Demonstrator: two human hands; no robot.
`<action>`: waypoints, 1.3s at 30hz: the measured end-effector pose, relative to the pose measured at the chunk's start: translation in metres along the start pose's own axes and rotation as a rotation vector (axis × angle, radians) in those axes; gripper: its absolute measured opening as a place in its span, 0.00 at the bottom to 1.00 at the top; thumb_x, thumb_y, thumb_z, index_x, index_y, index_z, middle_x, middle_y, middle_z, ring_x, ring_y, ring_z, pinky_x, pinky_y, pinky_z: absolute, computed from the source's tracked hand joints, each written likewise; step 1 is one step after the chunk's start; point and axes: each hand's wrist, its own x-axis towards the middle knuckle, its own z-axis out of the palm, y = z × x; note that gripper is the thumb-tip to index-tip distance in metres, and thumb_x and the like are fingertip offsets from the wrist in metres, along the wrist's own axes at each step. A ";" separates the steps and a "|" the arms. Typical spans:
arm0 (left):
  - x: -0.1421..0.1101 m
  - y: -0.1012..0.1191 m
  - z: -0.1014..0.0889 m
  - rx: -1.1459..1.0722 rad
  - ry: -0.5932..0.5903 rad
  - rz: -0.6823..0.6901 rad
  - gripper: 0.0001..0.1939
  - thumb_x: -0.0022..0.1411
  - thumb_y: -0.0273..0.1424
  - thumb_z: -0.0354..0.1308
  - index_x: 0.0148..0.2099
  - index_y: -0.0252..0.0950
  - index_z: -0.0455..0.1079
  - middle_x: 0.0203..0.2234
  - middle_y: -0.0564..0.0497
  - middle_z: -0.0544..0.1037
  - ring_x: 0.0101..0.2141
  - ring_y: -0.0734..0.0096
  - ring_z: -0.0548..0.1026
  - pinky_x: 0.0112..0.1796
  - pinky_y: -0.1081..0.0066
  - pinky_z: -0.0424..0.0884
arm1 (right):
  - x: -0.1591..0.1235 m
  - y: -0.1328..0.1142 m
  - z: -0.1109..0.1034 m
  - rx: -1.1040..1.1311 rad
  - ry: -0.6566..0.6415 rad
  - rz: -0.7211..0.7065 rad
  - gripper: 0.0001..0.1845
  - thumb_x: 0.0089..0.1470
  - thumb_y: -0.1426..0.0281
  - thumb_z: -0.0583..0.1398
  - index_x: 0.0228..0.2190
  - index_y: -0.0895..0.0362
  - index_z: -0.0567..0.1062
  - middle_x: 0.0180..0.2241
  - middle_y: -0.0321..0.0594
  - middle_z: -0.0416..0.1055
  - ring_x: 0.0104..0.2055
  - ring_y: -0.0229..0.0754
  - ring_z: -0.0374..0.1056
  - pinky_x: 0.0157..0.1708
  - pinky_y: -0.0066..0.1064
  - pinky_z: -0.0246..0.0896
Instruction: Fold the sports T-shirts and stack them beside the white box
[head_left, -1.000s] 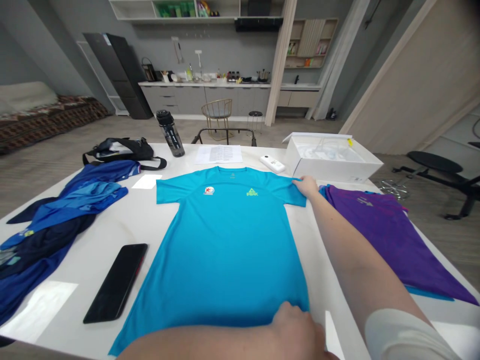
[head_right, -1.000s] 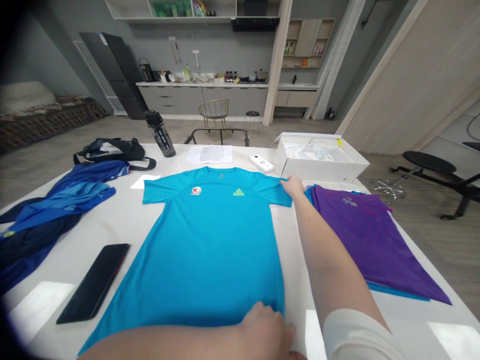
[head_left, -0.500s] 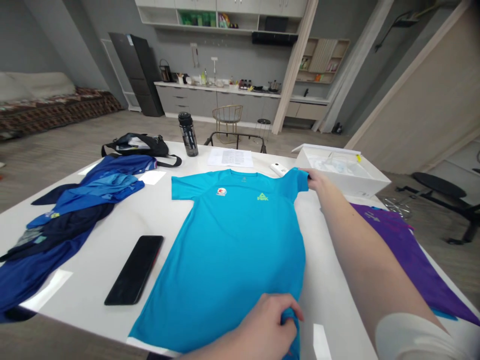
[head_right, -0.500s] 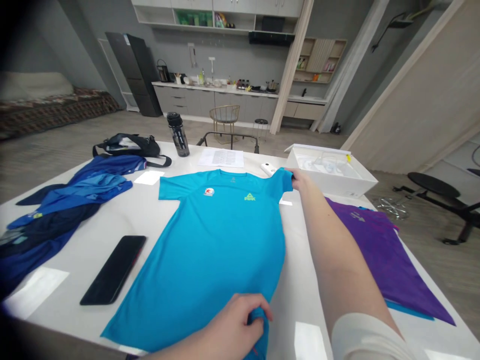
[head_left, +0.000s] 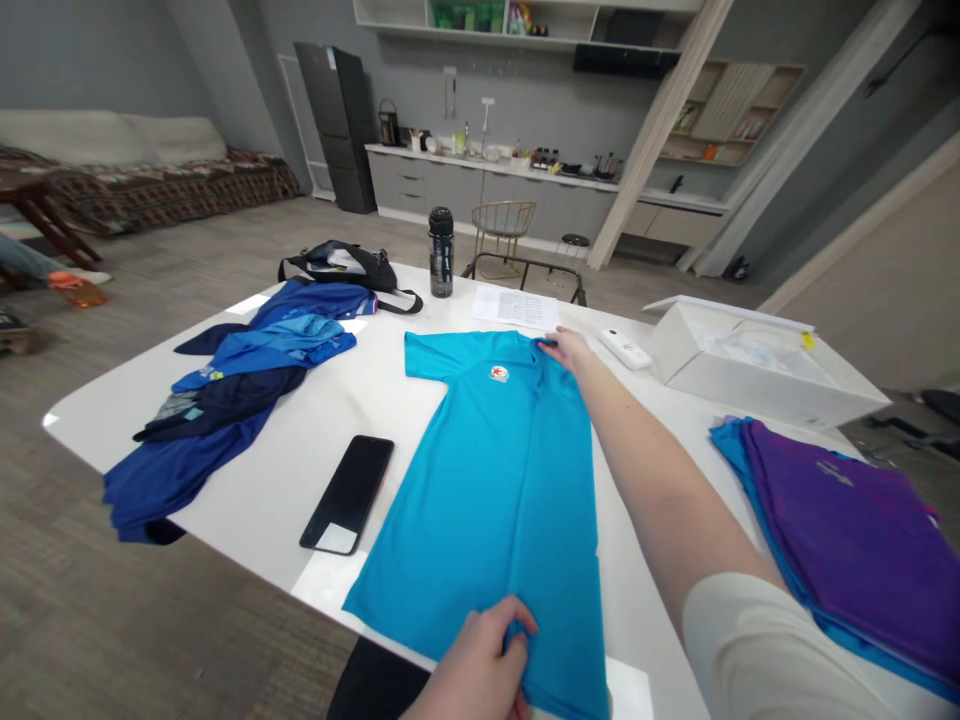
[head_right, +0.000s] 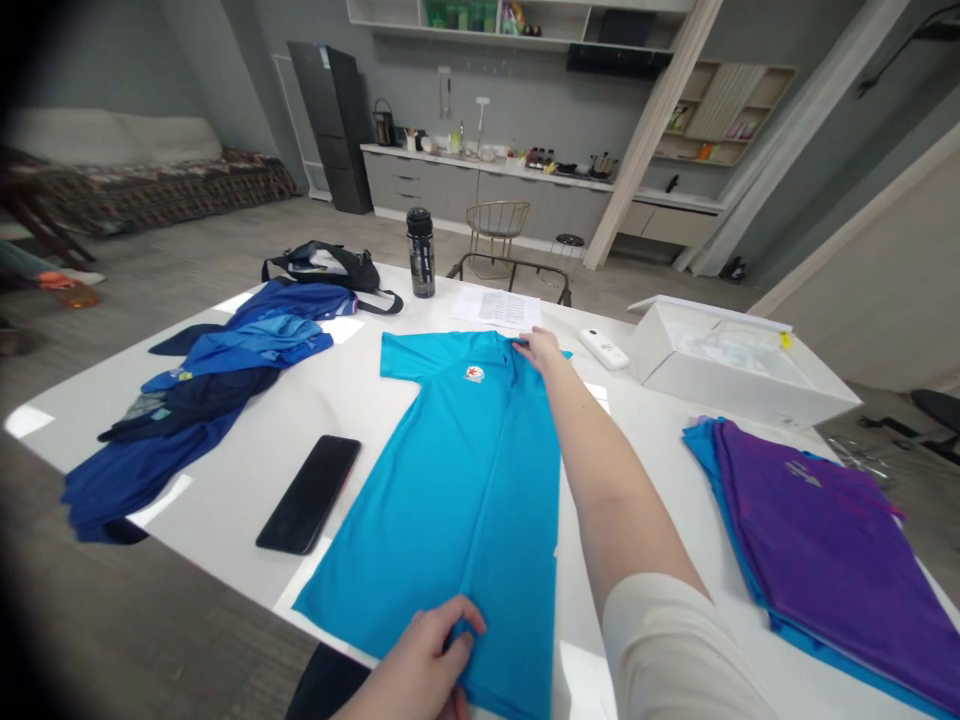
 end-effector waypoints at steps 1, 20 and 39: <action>-0.004 0.003 -0.003 0.083 0.024 0.014 0.15 0.70 0.32 0.46 0.53 0.40 0.70 0.27 0.53 0.73 0.23 0.72 0.75 0.25 0.74 0.71 | -0.002 0.011 0.010 -0.028 -0.022 -0.001 0.35 0.56 0.75 0.62 0.63 0.60 0.61 0.48 0.47 0.75 0.44 0.43 0.76 0.41 0.32 0.77; 0.040 0.025 0.000 1.060 0.440 0.653 0.31 0.73 0.45 0.47 0.73 0.42 0.54 0.71 0.45 0.56 0.70 0.50 0.52 0.66 0.37 0.51 | -0.054 0.082 0.008 -1.263 -0.033 -0.456 0.35 0.69 0.48 0.45 0.70 0.49 0.56 0.73 0.47 0.44 0.74 0.57 0.39 0.66 0.70 0.26; -0.022 -0.037 -0.076 1.010 1.024 0.478 0.21 0.69 0.21 0.48 0.60 0.37 0.70 0.59 0.42 0.71 0.58 0.56 0.71 0.56 0.55 0.71 | -0.098 0.053 0.152 -0.902 -0.307 -0.701 0.21 0.65 0.60 0.57 0.54 0.57 0.75 0.54 0.46 0.73 0.54 0.46 0.69 0.57 0.33 0.61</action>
